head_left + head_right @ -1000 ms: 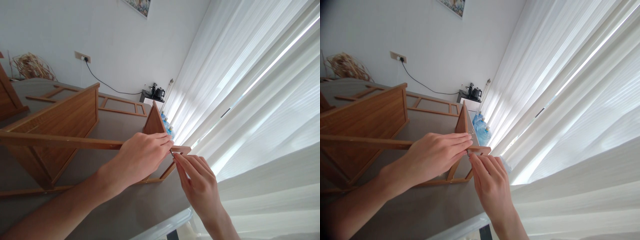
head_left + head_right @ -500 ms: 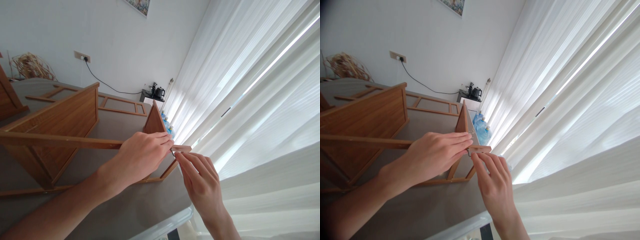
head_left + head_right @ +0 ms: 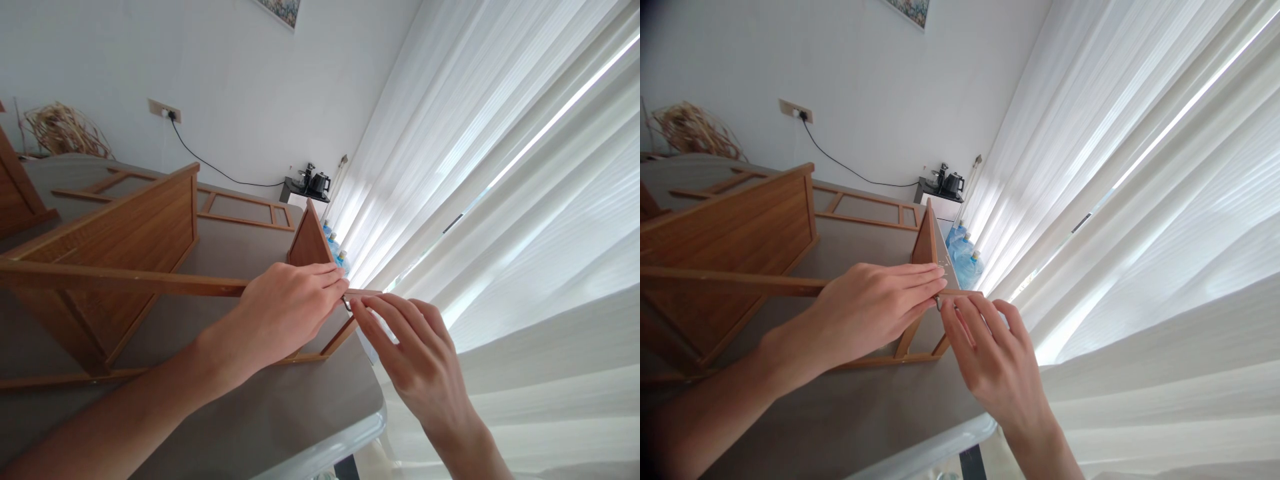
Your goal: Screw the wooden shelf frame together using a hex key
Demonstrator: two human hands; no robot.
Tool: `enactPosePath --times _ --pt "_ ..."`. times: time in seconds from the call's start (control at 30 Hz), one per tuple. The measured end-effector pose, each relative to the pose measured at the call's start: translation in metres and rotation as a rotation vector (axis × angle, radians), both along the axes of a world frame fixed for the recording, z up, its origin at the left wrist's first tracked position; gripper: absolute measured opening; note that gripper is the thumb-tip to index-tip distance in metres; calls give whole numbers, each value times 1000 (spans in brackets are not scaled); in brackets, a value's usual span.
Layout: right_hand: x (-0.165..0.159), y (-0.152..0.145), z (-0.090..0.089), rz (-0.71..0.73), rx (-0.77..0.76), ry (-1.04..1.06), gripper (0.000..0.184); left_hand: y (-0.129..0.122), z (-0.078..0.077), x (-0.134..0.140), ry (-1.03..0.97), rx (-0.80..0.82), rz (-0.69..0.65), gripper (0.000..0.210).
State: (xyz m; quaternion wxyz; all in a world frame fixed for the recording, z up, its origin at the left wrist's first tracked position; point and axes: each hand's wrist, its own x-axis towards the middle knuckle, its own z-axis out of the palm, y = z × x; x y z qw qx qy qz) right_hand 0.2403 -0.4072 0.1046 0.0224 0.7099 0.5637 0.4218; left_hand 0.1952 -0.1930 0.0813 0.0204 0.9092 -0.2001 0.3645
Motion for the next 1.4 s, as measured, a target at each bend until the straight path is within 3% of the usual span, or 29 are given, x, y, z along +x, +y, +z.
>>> enactPosePath --times 0.37,0.6,0.73,1.1,1.4 --pt "1 3 3 -11 15 34 29 -1 0 0 5 -9 -4 29" --pt "-1 6 -18 17 208 282 30 0 -1 0 10 -11 -2 29" --pt "-1 8 -29 5 277 308 31 0 0 0 16 -3 -1 30" --pt "-5 1 -32 -22 282 250 41 0 1 0 19 -18 -16 29" --pt "-3 3 -20 -32 188 176 36 1 1 0 9 -2 -10 30"
